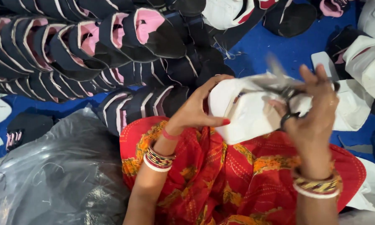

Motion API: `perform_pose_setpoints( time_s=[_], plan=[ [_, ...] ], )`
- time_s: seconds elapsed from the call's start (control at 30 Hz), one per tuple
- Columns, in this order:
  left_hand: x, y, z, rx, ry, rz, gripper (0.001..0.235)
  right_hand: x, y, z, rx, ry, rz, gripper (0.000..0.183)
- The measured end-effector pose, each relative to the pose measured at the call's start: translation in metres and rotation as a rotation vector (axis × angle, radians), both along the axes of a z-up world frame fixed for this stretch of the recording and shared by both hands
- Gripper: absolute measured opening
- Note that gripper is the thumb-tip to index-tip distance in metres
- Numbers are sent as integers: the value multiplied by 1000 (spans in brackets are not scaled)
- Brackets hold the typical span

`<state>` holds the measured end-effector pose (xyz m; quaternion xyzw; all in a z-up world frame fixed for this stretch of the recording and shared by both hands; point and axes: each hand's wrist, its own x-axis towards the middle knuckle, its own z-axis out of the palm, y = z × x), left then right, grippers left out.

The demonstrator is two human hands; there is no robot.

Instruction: The person trims excess material and loose threads from shoe uppers using scissors.

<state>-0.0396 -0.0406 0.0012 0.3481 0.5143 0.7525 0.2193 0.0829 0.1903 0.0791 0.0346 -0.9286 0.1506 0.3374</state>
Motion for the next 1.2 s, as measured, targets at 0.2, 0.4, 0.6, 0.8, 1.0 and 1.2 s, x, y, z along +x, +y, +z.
perform_pose_setpoints(
  time_s=[0.2,0.4,0.6,0.8,1.0,1.2],
  plan=[
    [-12,-2,-11,82,-20,-71,97,-13,57,-60,-669,-364,66,51],
    [14,44,-85,410,-499,-28,115,-18,5,-83,-1014,182,54,38],
    [37,51,-67,578,-781,-156,69,-14,-38,-91,-1070,215,-192,38],
    [24,22,7,265,-495,-85,62,9,-17,-87,-1299,115,204,33],
    [26,22,2,540,-636,-264,59,46,17,-130,-768,-148,-28,29],
    [28,23,7,437,-560,-173,64,60,15,-112,-427,-240,-76,34]
  ],
)
